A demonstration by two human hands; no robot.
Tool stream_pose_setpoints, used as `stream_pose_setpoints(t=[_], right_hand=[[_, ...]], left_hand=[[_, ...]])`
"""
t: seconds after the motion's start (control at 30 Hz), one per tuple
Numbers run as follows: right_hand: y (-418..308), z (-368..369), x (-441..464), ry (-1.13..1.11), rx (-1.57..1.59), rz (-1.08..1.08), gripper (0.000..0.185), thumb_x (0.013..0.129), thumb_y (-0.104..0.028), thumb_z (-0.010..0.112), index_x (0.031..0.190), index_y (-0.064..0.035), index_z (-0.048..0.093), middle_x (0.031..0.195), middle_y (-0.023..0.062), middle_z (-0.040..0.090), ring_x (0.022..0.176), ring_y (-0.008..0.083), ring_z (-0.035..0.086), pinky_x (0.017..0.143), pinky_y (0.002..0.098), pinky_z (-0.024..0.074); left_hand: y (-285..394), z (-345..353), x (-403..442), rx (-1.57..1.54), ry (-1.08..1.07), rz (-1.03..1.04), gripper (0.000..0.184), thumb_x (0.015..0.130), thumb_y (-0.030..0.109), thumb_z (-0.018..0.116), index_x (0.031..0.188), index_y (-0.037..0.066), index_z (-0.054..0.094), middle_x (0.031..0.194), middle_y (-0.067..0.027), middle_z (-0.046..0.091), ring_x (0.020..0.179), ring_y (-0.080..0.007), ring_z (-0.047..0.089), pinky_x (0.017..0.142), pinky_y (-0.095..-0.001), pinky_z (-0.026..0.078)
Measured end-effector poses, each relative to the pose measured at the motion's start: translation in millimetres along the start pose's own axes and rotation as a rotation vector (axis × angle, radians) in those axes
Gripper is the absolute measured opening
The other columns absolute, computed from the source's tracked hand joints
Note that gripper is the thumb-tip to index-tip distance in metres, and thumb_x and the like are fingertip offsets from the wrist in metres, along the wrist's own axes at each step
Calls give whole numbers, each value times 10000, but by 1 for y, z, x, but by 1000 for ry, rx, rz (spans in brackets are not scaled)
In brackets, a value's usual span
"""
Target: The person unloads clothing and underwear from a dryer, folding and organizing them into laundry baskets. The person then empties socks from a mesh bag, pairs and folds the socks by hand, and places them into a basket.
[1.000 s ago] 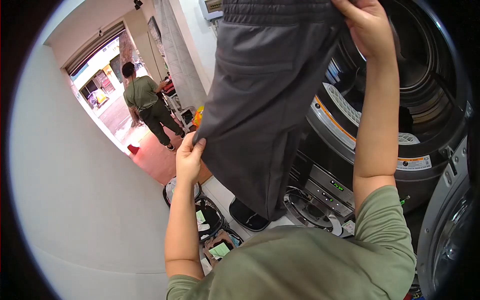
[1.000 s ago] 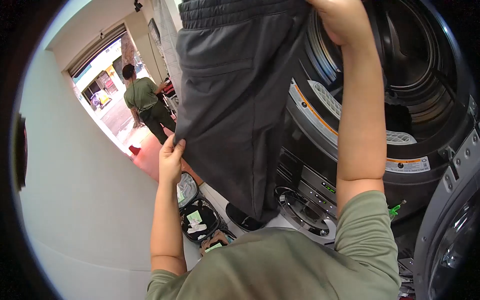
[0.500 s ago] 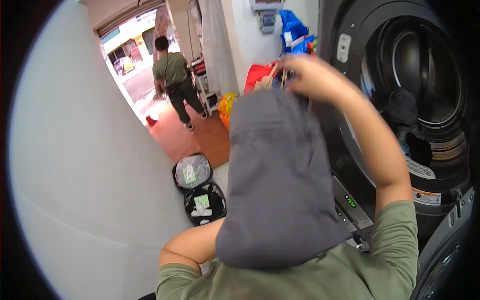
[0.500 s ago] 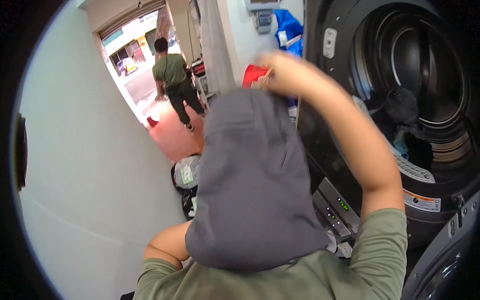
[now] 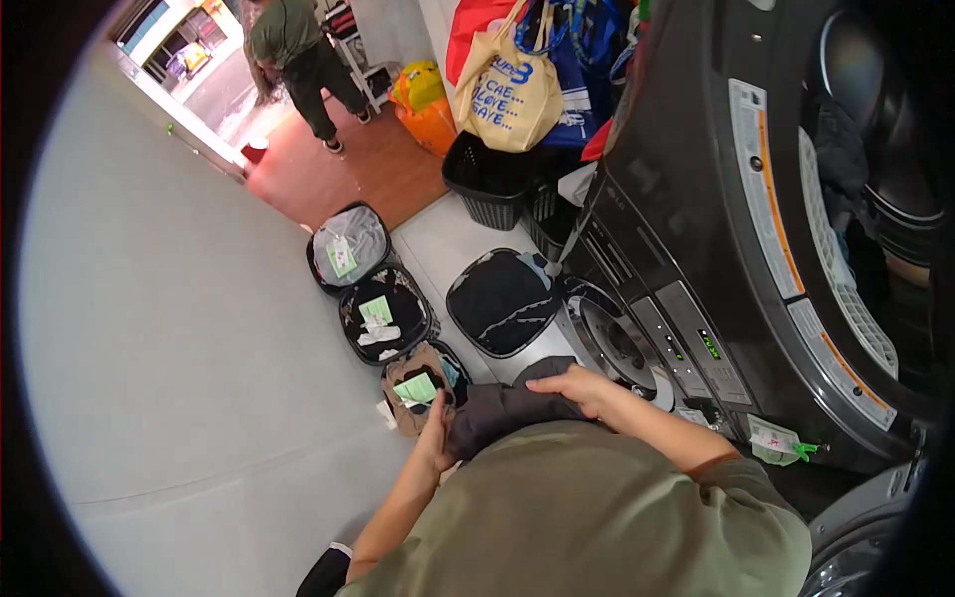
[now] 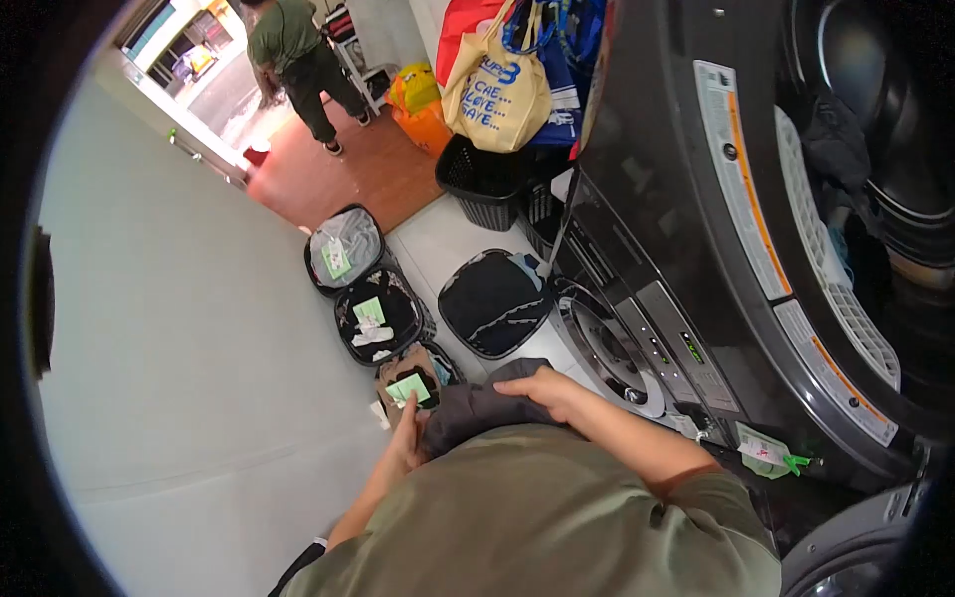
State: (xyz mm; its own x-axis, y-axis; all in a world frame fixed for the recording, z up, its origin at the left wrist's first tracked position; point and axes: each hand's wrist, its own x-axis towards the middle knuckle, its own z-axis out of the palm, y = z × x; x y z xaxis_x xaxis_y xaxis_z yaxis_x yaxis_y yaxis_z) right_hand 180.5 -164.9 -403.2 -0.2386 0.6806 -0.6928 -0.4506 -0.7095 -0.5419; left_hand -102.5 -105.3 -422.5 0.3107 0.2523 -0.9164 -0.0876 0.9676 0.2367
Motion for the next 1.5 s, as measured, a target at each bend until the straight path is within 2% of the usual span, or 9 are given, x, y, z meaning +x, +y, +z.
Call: stream_pose_setpoints(t=[0.13, 0.27, 0.53, 0.73, 0.77, 0.87, 0.97, 1.33, 1.5], right_hand=[[-46, 0, 39, -53, -389, -233, 324, 849, -138, 738, 1142, -12, 676, 1079, 91, 695, 987, 157, 635, 897, 311, 497], [-124, 11, 40, -76, -528, -567, 450, 863, -237, 748, 1219, 2, 610, 1133, 71, 662, 1041, 157, 594, 942, 308, 465], [-130, -70, 158, 117, -495, -591, 687, 803, -430, 786, 1250, 39, 556, 1181, 122, 636, 1097, 185, 563, 952, 323, 444], [22, -200, 316, 475, -621, -199, 809, 729, -443, 830, 1285, 65, 534, 1191, 178, 647, 1151, 292, 578, 973, 350, 452], [63, -227, 341, 753, -964, -68, 1051, 632, -429, 887, 1466, -68, 358, 1435, 232, 447, 1315, 432, 418, 1047, 486, 407], [93, -199, 382, 532, -1343, -328, 1260, 563, -379, 919, 1543, -322, 129, 1604, 204, 50, 1407, 538, 164, 1064, 679, 288], [96, -161, 454, 408, -1649, -76, 1319, 530, -341, 929, 1494, -525, 46, 1592, 120, -226, 1420, 561, 20, 1010, 795, 198], [148, -215, 653, 458, -1725, 212, 1260, 630, -108, 881, 1487, -550, 70, 1555, 66, -337, 1428, 532, -93, 1033, 790, 154], [101, -187, 594, 290, -1693, 191, 1179, 626, -373, 887, 1524, -450, 127, 1592, 152, -215, 1416, 575, 15, 1057, 756, 143]], left_hand=[[27, 8, 40, 103, -124, 138, 705, 871, 437, 685, 1427, 115, 396, 1395, -107, 507, 1265, -261, 510, 987, -473, 453], [80, 74, 26, 3, -81, 839, 666, 927, 123, 632, 1485, 104, 267, 1341, -144, 476, 1211, -252, 504, 1004, -380, 432], [125, 88, 135, 623, 407, 1539, 700, 885, 215, 678, 1481, 71, 340, 1287, -194, 395, 1173, -303, 426, 1052, -392, 327], [1, -8, 343, 971, 567, 1077, 790, 806, 249, 729, 1469, 61, 343, 1433, -322, 261, 1317, -486, 335, 1071, -473, 354], [-38, -30, 363, 1063, 529, 1010, 748, 794, 251, 738, 1433, 68, 396, 1436, -329, 260, 1302, -498, 356, 1063, -480, 369], [-118, -70, 368, 1124, 290, 877, 563, 794, 239, 739, 1305, 99, 546, 1408, -325, 314, 1246, -507, 431, 1013, -502, 429], [-167, -78, 345, 1060, 265, 702, 452, 831, 220, 710, 1252, 112, 584, 1355, -268, 410, 1154, -457, 527, 936, -479, 489], [-101, -114, 362, 1053, 475, 824, 289, 850, 222, 684, 1101, 83, 652, 1129, -124, 599, 930, -310, 646, 770, -386, 541], [-99, -103, 362, 809, 347, 771, 245, 866, 187, 680, 1074, 59, 652, 1033, -104, 629, 853, -236, 657, 733, -324, 537]])
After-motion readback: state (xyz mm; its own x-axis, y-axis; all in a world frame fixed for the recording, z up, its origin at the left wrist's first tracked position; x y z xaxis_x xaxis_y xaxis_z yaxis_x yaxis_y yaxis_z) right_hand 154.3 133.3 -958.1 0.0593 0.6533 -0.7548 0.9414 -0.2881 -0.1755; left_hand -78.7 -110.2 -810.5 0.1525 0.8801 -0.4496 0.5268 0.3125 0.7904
